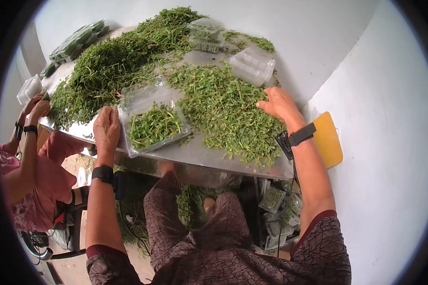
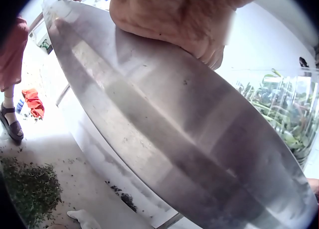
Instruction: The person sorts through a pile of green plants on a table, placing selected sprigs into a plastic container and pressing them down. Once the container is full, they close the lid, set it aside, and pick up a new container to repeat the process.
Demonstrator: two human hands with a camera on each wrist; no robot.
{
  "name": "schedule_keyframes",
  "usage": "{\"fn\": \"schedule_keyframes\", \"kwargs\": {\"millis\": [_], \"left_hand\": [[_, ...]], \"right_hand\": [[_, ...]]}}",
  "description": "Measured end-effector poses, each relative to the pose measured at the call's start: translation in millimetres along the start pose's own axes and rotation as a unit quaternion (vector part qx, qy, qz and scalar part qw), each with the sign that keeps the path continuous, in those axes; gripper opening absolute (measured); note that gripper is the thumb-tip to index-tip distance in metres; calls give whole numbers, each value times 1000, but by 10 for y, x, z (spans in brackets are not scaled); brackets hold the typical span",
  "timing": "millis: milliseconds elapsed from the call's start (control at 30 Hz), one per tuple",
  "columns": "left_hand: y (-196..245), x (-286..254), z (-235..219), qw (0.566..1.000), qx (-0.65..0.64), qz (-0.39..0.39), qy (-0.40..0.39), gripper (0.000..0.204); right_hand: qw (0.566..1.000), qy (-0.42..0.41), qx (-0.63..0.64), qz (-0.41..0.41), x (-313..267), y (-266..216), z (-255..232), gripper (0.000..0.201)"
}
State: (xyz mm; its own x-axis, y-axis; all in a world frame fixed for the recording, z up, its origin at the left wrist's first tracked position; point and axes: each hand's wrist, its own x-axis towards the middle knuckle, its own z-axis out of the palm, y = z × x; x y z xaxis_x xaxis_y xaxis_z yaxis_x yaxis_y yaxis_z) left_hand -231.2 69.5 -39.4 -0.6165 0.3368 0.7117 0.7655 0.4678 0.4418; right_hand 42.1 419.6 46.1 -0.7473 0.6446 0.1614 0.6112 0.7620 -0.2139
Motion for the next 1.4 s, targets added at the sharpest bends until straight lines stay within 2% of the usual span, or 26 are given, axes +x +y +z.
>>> {"fn": "schedule_keyframes", "kwargs": {"millis": [100,233,300,433,500,533,600,733,800,867,967,1067,1100,1200,1267,1333,1367,1400], "left_hand": [[-16,13,11,1000,-4,8,5,21],[-11,0,18,1000,-16,-14,9,24],[-6,-2,18,1000,-18,-21,12,24],[38,-6,12,999,-33,-39,12,24],[89,0,-16,997,-40,-68,-4,24],[95,-4,-19,997,-39,-73,0,24],[107,2,-25,998,-24,-61,-2,24],[150,0,-36,996,-29,-81,-2,22],[143,-5,-25,997,-39,-71,12,21],[147,-1,-26,996,-45,-79,8,21],[150,1,-31,995,-44,-89,4,20],[135,-12,-25,995,-41,-87,3,19],[144,-12,-29,995,-46,-89,5,19],[165,-8,-39,994,-53,-99,7,20],[168,-12,-45,994,-62,-93,6,20],[141,-10,-29,994,-60,-94,6,20],[146,-9,-25,994,-61,-93,10,20],[152,-10,-23,994,-61,-92,13,21]], "right_hand": [[998,30,-58,4,90,31,109,22],[997,42,-58,-26,105,59,112,16],[988,135,52,-56,5,21,27,14],[981,138,135,-23,-138,-143,-188,16],[963,102,250,-15,-165,-187,-206,16],[963,100,250,-20,-195,-235,-220,16],[938,75,337,-34,-268,-359,-276,15],[922,72,376,-54,-332,-540,-368,12],[894,34,441,-71,-292,-542,-406,10],[892,23,443,-80,-299,-747,-483,9],[864,48,483,-130,-330,-1144,-508,10],[866,-3,468,-174,-339,-1450,-362,14],[885,1,423,-193,-369,-1546,-318,20],[888,12,413,-202,-416,-1579,-207,22],[903,15,390,-178,-515,-1511,-212,22],[915,53,363,-166,-621,-1389,-182,21],[931,34,338,-131,-698,-1340,-211,20],[931,32,338,-132,-762,-1265,-185,20]]}}
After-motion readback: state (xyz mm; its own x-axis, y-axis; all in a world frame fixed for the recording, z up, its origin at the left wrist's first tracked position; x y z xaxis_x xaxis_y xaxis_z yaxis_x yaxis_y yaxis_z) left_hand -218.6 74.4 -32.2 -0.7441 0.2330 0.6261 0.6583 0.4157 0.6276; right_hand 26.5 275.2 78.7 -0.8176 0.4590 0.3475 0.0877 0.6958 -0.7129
